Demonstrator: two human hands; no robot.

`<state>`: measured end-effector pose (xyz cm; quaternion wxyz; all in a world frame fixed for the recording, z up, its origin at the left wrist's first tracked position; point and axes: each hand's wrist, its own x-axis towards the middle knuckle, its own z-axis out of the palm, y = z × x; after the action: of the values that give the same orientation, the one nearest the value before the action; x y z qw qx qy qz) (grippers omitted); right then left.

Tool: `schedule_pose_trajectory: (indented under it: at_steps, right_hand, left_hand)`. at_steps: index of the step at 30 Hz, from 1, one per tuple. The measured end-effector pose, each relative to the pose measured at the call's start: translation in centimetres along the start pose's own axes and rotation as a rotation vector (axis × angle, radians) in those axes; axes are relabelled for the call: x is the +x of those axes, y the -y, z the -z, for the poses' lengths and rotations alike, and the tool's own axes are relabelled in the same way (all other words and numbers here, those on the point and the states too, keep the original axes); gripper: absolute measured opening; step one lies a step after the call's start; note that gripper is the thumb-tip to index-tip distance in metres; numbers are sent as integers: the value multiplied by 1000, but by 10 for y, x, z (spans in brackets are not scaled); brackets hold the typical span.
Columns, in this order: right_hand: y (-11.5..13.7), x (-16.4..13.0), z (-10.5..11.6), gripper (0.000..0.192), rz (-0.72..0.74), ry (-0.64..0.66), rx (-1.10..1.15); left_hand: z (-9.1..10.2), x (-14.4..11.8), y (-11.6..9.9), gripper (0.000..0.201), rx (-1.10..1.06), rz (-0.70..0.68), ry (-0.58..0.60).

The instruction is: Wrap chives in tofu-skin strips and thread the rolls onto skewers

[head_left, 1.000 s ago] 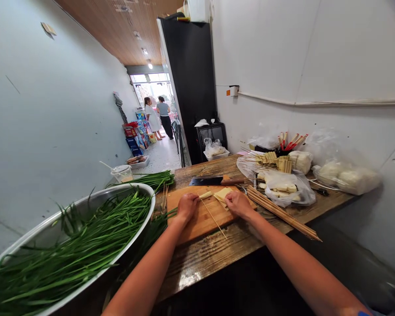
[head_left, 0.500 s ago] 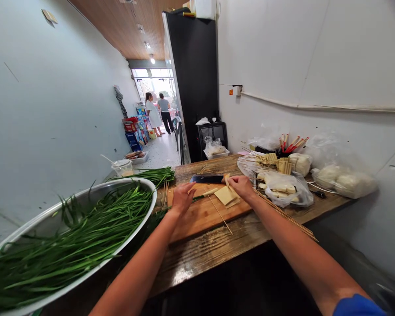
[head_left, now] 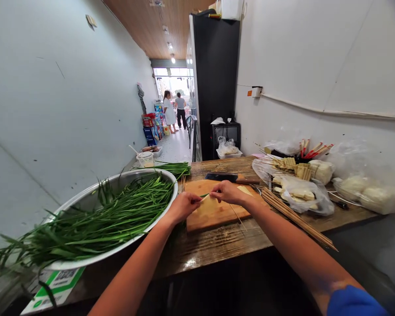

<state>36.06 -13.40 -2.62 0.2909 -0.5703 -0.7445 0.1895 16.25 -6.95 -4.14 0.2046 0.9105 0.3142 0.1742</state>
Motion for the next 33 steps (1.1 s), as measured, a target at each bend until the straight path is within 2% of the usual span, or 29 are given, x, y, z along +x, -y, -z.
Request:
schedule_pose_trajectory:
  at_steps: [3, 7, 11, 14, 16, 18, 20, 22, 27, 31, 33]
  right_hand:
    - [-3, -2, -5, 19, 52, -111, -57]
    - [-12, -7, -10, 20, 124, -151, -182]
    - [-17, -2, -7, 22, 56, -207, -204]
    - [-19, -2, -11, 21, 94, -293, -171]
    - [-22, -9, -24, 23, 162, -287, -208]
    - [-27, -22, -43, 23, 208, -205, -298]
    - [-31, -37, -61, 22, 228, -115, -400]
    - [-32, -49, -73, 21, 229, -75, -486]
    - [-19, -61, -76, 21, 165, -52, -618]
    - [-3, -61, -71, 20, 136, 3, -629]
    - [8, -55, -66, 23, 135, -30, -593]
  left_hand:
    - [-10, 6, 0, 29, 39, -10, -119]
    - [-20, 14, 3, 19, -62, -5, -129]
    - [-14, 24, 4, 16, -66, 72, -134]
    - [-8, 22, -2, 18, 87, 5, -227]
    - [-13, 10, -6, 20, 248, -65, -239]
    - [-26, -10, -9, 22, 402, -79, -164]
    - [-43, -32, -12, 21, 494, -86, -37]
    - [-58, -52, -14, 25, 546, -72, -27]
    - [-72, -74, -14, 37, 620, 16, -91]
    - [-69, -86, -16, 38, 579, 39, -95]
    - [-62, -95, -19, 35, 522, 36, -71]
